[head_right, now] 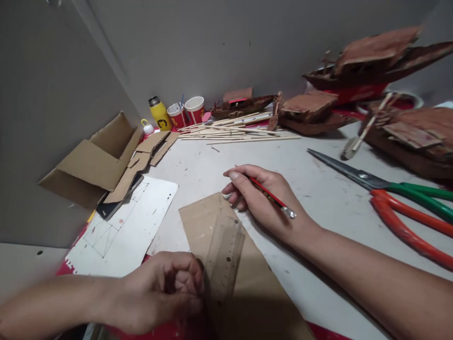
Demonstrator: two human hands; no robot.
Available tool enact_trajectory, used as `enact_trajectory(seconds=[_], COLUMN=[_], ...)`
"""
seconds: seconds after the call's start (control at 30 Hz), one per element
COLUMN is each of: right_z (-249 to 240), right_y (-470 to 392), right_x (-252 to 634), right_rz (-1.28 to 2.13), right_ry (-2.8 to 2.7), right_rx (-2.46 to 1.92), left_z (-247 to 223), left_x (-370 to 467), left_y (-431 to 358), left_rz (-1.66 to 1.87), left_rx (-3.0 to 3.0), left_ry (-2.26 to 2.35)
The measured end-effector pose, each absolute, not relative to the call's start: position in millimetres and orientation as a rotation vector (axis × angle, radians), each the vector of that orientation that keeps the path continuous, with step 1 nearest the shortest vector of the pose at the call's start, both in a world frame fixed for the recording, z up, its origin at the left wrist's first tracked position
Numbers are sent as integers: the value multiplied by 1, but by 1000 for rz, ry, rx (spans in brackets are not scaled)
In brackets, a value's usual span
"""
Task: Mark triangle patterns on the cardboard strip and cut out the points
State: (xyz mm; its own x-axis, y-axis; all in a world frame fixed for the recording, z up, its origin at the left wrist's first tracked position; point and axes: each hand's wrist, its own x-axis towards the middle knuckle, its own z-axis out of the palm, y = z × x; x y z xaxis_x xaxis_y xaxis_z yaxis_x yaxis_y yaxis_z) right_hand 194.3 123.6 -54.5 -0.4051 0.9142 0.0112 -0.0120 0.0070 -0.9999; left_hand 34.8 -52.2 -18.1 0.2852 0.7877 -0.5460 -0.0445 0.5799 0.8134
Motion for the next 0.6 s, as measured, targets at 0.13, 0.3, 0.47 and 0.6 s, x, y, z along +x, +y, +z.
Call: enact_trajectory(seconds=[0.13, 0.3, 0.47, 0.6], right_z=[-58, -58, -54, -53], right_y=[126, 130, 130, 126], right_x=[195, 195, 196, 197], right_rz=[1513, 1526, 1483, 1239], right_ry=[-1511, -1487, -1550, -1792], right_rx=[-1000, -1033, -993, -938], left_z=[-24, -21, -13, -15], left_x=[33, 23, 3, -5], left_y=[-47, -41, -31, -22], left_rz=[740, 890, 1064, 1071], left_rx=[724, 713, 700, 721], left_ry=[1135, 1163, 1274, 1341])
